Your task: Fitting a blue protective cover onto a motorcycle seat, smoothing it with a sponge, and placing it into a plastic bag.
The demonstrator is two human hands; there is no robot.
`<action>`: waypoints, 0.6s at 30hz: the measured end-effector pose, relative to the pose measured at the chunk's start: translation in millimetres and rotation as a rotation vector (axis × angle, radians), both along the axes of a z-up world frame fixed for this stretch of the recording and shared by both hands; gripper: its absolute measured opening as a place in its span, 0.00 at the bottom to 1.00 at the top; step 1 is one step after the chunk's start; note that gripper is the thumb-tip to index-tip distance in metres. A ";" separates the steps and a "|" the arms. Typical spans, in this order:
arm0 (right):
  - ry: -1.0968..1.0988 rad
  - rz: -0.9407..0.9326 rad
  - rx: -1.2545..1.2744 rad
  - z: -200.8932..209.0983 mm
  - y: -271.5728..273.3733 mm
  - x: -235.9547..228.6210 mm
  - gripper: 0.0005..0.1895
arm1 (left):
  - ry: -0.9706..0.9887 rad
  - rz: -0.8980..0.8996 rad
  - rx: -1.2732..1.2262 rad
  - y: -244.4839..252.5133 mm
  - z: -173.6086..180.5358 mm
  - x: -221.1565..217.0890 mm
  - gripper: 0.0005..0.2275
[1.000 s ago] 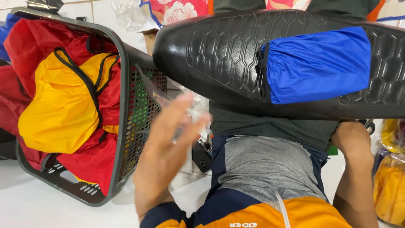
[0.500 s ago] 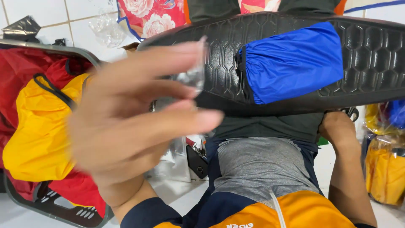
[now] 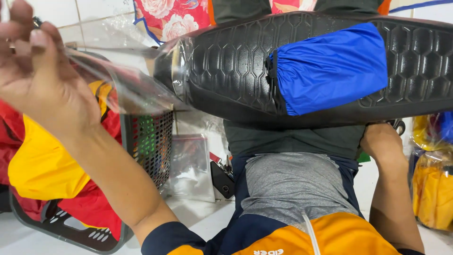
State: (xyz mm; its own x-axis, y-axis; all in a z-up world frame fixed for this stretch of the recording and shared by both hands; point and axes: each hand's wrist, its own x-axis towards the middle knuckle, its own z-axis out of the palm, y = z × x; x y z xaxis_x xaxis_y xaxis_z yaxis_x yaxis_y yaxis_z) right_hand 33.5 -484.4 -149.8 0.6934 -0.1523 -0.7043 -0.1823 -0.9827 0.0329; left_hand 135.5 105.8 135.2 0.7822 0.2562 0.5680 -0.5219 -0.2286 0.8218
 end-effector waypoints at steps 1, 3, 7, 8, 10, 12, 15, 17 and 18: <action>-0.002 0.002 0.002 7.8 2.4 2.2 0.22 | -0.002 0.002 0.002 -3.5 0.2 -1.1 0.09; 0.086 -0.040 -0.027 23.2 7.0 6.2 0.23 | 0.093 0.226 0.084 -10.8 0.6 -2.2 0.09; 0.181 -0.016 -0.074 96.8 33.0 15.5 0.25 | 0.075 0.156 0.415 -69.6 40.1 -28.9 0.09; 0.130 0.086 0.047 123.0 43.5 18.3 0.23 | 0.057 0.147 0.481 -83.8 47.3 -36.5 0.07; 0.060 0.178 0.167 157.6 65.9 24.4 0.22 | 0.021 0.130 0.548 -101.6 56.6 -48.1 0.09; -0.655 0.503 1.027 174.0 91.2 32.6 0.12 | -0.071 -0.042 0.599 -108.0 62.4 -61.8 0.09; -1.055 0.520 1.177 204.6 142.5 48.9 0.24 | 0.029 0.052 0.480 -144.0 71.9 -100.4 0.11; -1.023 0.474 1.226 209.6 173.0 70.1 0.35 | 0.239 -0.494 0.304 -91.8 85.7 -105.3 0.11; -0.982 0.429 1.274 211.7 186.8 81.1 0.47 | 0.475 -1.024 0.094 -66.1 91.6 -105.6 0.31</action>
